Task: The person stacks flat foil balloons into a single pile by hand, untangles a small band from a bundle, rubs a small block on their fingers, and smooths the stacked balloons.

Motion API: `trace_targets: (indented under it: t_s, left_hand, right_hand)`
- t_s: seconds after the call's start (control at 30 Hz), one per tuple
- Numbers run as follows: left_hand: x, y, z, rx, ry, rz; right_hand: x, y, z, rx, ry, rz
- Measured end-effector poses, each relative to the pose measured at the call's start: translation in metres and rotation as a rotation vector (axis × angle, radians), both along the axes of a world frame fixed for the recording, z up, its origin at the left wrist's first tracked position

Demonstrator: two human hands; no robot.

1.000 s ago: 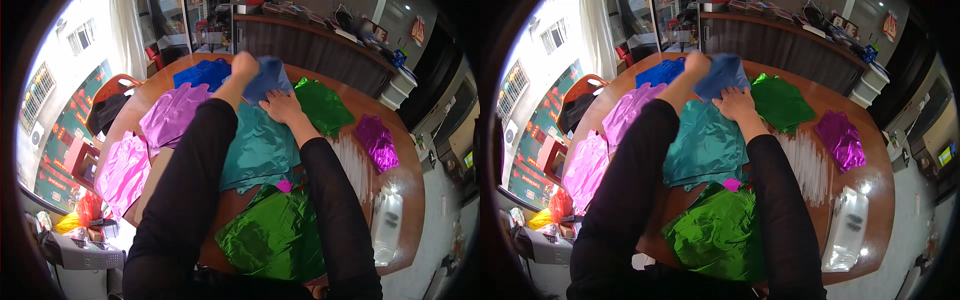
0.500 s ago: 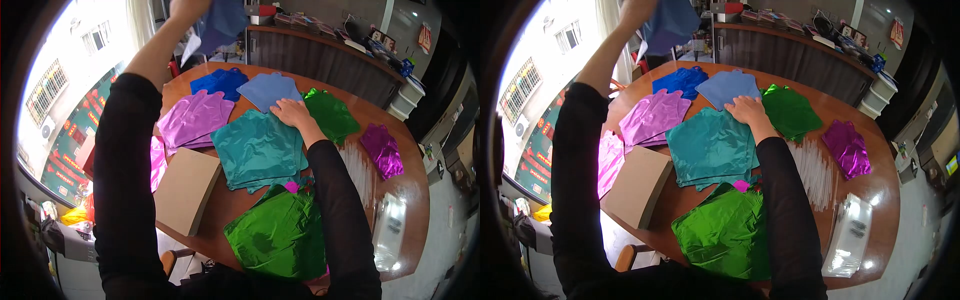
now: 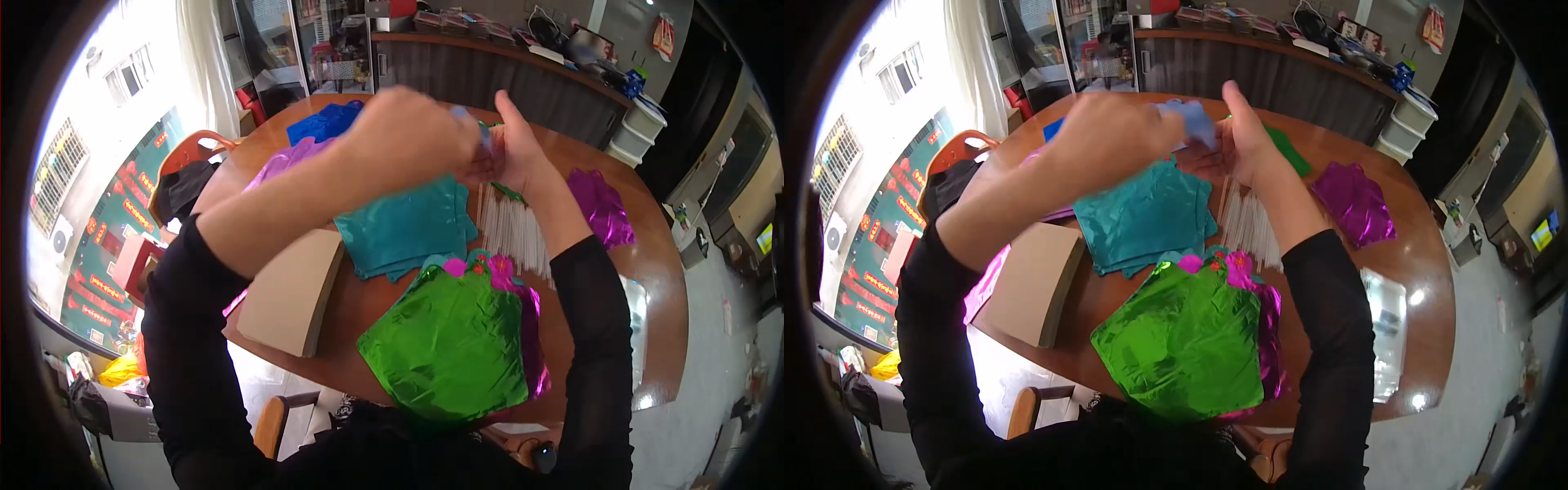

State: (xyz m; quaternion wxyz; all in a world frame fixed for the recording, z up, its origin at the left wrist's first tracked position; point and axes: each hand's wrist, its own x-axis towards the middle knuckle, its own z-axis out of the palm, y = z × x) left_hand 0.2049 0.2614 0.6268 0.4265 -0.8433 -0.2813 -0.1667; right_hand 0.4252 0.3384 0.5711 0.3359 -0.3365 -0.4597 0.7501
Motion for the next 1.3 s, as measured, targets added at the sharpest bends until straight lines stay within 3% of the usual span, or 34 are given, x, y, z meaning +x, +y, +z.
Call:
trace_targets:
  t_s: [0.07,0.1,0.17,0.27,0.33,0.43,0.67,0.87,1.0,1.03,1.17,1.23,1.27,1.3]
  left_hand:
    - [0.012,-0.03,-0.024,0.082,0.031,-0.184]
    - [0.016,-0.044,-0.031,0.065,0.049,-0.289]
    - [0.024,-0.079,-0.051,0.071,0.041,-0.321]
    - [0.022,-0.12,-0.065,-0.057,0.039,-0.38]
    - [0.003,-0.143,-0.051,-0.384,-0.117,-0.464]
    - [-0.032,-0.132,-0.029,-0.24,-0.193,-0.23]
    - [-0.105,-0.089,-0.033,-0.527,-0.398,0.285]
    - [-0.129,-0.063,-0.046,-0.561,-0.434,0.345]
    - [-0.139,-0.053,-0.039,-0.591,-0.405,0.477]
    - [-0.143,-0.048,-0.037,-0.585,-0.404,0.482]
    - [-0.161,-0.013,-0.03,-0.622,-0.361,0.635]
    - [-0.175,0.024,-0.04,-0.605,-0.353,0.659]
    - [-0.175,0.043,-0.043,-0.608,-0.349,0.657]
    - [-0.175,0.063,-0.044,-0.622,-0.307,0.659]
  right_hand:
    - [-0.019,-0.038,0.01,-0.017,-0.08,-0.257]
    - [-0.016,-0.047,0.004,-0.016,-0.083,-0.259]
    - [-0.005,-0.062,-0.014,0.285,-0.399,-0.214]
    - [0.003,-0.107,-0.024,0.289,-0.391,-0.178]
    - [0.009,-0.146,-0.023,0.307,-0.394,-0.207]
    - [0.031,-0.188,-0.038,0.195,-0.373,-0.256]
    - [0.057,-0.231,-0.079,0.042,-0.262,-0.365]
    - [0.06,-0.22,-0.091,0.085,-0.42,-0.377]
    - [0.05,-0.211,-0.076,0.371,-1.158,-0.257]
    - [0.049,-0.21,-0.075,0.377,-1.153,-0.255]
    - [0.049,-0.214,-0.076,1.357,-1.825,-0.556]
    - [0.018,-0.214,-0.058,1.62,-1.512,-0.562]
    - [0.004,-0.215,-0.061,1.615,-1.513,-0.562]
    - [-0.01,-0.217,-0.068,1.652,-1.414,-0.403]
